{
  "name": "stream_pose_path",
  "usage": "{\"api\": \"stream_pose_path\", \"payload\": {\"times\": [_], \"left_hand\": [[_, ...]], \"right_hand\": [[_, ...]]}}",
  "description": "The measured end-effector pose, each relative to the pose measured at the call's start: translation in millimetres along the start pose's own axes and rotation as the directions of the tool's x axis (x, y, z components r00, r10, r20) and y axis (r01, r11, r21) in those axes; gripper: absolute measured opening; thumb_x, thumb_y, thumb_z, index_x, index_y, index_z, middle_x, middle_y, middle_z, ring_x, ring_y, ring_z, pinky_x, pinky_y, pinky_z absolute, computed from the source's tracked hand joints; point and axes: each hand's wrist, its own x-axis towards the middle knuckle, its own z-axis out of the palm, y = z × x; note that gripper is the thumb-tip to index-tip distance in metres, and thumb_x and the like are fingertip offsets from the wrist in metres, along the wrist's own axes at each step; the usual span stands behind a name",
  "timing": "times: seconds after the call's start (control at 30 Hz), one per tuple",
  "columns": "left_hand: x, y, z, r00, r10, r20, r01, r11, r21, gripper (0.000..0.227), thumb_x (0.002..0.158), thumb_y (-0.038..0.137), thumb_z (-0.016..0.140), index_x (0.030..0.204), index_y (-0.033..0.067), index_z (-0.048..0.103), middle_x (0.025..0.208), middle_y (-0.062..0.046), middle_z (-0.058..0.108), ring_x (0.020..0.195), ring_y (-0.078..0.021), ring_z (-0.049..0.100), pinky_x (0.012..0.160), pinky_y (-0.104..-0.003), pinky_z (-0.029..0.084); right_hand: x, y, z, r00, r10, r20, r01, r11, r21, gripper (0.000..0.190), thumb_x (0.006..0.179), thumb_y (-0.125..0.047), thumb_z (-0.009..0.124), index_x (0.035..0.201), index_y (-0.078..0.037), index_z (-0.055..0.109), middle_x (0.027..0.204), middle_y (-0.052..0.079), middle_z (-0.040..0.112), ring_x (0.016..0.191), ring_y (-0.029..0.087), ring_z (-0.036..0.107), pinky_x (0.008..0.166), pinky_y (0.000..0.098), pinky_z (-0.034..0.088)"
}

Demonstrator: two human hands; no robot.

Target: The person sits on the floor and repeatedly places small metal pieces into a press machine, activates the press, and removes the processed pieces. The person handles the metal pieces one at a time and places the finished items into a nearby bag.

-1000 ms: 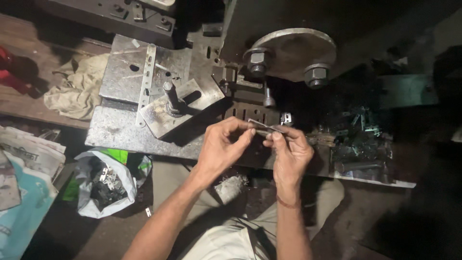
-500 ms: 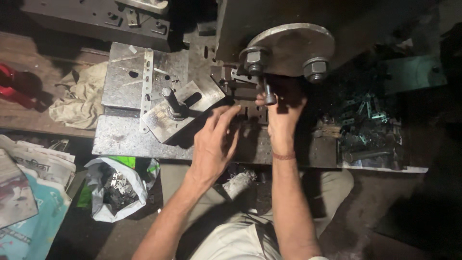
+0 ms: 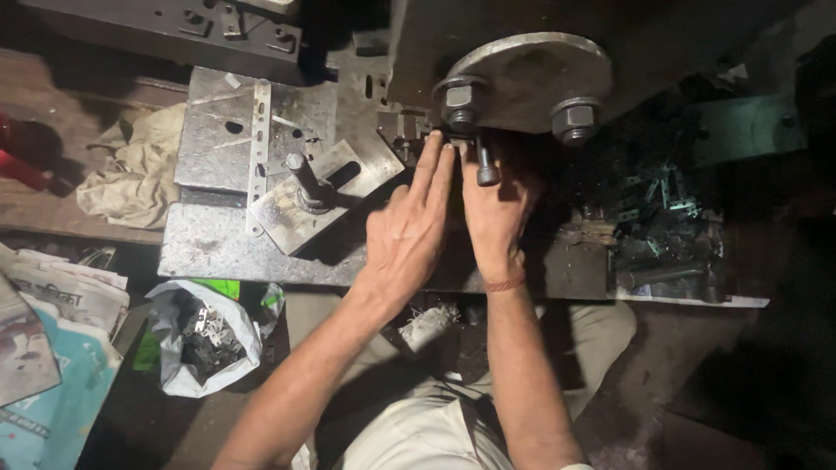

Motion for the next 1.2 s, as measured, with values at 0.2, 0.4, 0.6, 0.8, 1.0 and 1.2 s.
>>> {"api": "stream_pose_path", "payload": {"times": [0.2, 0.4, 0.6, 0.8, 1.0, 1.2], "left_hand": [[-1, 6, 7, 0.999, -0.031, -0.013, 0.032, 0.998, 0.055, 0.077, 0.078, 0.001, 0.063, 0.152, 0.0012, 0.042, 0.164, -0.015, 0.036, 0.069, -0.0244, 0.064, 0.052, -0.037, 0.056], [1, 11, 8, 1.000, -0.020, 0.002, 0.019, 0.990, 0.141, 0.077, 0.077, 0.000, 0.062, 0.152, -0.0033, 0.044, 0.165, -0.017, 0.034, 0.065, -0.0230, 0.064, 0.050, -0.035, 0.056], [-7, 11, 9, 0.999, 0.004, 0.031, -0.011, 0.977, 0.214, 0.074, 0.076, -0.006, 0.061, 0.149, -0.0027, 0.047, 0.166, -0.017, 0.031, 0.062, -0.0210, 0.063, 0.050, -0.033, 0.056], [-42, 10, -7, 0.998, 0.059, 0.021, -0.060, 0.998, 0.035, 0.072, 0.078, -0.004, 0.064, 0.148, 0.0017, 0.052, 0.165, -0.015, 0.037, 0.069, -0.0246, 0.065, 0.061, -0.036, 0.056], [-112, 37, 6, 0.998, -0.017, -0.056, 0.004, 0.974, -0.224, 0.051, 0.087, 0.006, 0.075, 0.136, 0.0139, 0.062, 0.144, -0.008, 0.059, 0.096, -0.0288, 0.075, 0.071, -0.035, 0.059], [-147, 40, 22, 0.994, -0.112, 0.016, 0.111, 0.943, -0.314, 0.049, 0.081, 0.002, 0.076, 0.127, 0.0156, 0.066, 0.139, -0.012, 0.062, 0.092, -0.0289, 0.074, 0.070, -0.035, 0.060]], "right_hand": [[1, 8, -3, 0.998, -0.023, -0.051, 0.032, 0.983, 0.183, 0.017, 0.086, -0.004, 0.071, 0.103, -0.002, 0.072, 0.094, 0.018, 0.073, 0.081, 0.037, 0.070, 0.075, 0.0426, 0.057], [3, 23, -22, 0.998, -0.018, 0.062, -0.002, 0.947, 0.321, 0.013, 0.097, -0.004, 0.072, 0.109, 0.001, 0.072, 0.097, 0.017, 0.074, 0.084, 0.032, 0.072, 0.074, 0.0407, 0.057], [-60, 55, -75, 0.844, 0.519, 0.131, -0.443, 0.541, 0.715, 0.035, 0.099, -0.001, 0.068, 0.133, 0.003, 0.061, 0.090, 0.002, 0.066, 0.066, 0.006, 0.058, 0.056, 0.0228, 0.049], [-110, 109, -103, 0.797, 0.603, 0.039, -0.519, 0.649, 0.556, 0.030, 0.098, -0.001, 0.072, 0.128, 0.002, 0.066, 0.088, 0.002, 0.066, 0.069, 0.005, 0.058, 0.059, 0.0213, 0.050], [-81, 109, -104, 0.949, 0.309, 0.069, -0.315, 0.902, 0.294, 0.024, 0.094, -0.007, 0.078, 0.116, 0.000, 0.073, 0.102, 0.010, 0.071, 0.083, 0.018, 0.067, 0.071, 0.0310, 0.054], [-47, 95, -89, 0.878, 0.449, 0.168, -0.442, 0.894, -0.076, 0.026, 0.083, -0.023, 0.084, 0.094, -0.002, 0.074, 0.090, 0.015, 0.074, 0.084, 0.036, 0.069, 0.077, 0.0495, 0.051]]}}
